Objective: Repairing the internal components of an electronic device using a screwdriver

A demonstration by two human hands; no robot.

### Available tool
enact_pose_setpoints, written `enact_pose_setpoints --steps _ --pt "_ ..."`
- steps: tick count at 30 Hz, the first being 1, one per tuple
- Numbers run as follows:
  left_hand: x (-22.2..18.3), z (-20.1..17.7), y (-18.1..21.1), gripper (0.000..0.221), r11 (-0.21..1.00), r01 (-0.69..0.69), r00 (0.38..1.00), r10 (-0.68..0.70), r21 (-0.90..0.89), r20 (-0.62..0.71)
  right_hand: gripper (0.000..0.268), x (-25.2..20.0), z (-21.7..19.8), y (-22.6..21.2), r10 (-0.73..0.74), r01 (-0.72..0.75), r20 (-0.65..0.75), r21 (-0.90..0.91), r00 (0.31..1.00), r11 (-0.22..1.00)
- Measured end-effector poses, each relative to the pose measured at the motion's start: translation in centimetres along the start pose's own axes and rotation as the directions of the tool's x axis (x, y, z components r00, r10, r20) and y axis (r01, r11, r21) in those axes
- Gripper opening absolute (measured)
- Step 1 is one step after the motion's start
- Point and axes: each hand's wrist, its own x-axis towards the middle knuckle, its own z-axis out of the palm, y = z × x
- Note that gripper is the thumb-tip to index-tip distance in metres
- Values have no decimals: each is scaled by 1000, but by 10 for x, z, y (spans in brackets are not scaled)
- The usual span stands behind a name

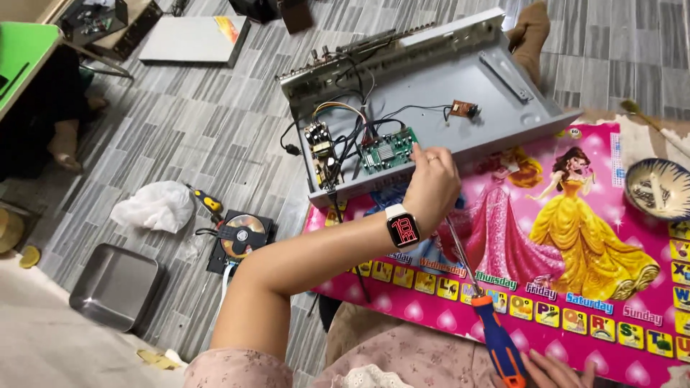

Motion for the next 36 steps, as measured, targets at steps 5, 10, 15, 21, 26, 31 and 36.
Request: enact_pose_setpoints --steps 5,10,15,21,26,31,36 --pt "0 0 8 34 999 18 999 -19 34 41 51 -30 49 51 -322 321 -33 -23 946 947" --pt "2 -2 3 28 994 -90 985 79 64 154 30 8 29 8 -304 305 -123 -14 945 952" --pt "3 -1 3 40 990 -131 981 123 48 148 53 43 1 -30 -302 306 -113 24 947 952" --pt "-6 11 3 54 994 -113 991 113 -14 73 49 74 -33 -63 -320 323 -70 21 945 946" --pt "-8 11 0 44 996 -94 996 94 -4 7 59 90 -46 -78 -340 337 21 79 940 938" --pt "-7 14 -7 42 993 -114 993 114 3 1 72 99 -51 -85 -299 295 26 102 954 950" --pt "-11 9 -24 31 991 -132 983 126 -38 -132 79 99 -51 -91 -63 58 -73 -77 995 995"
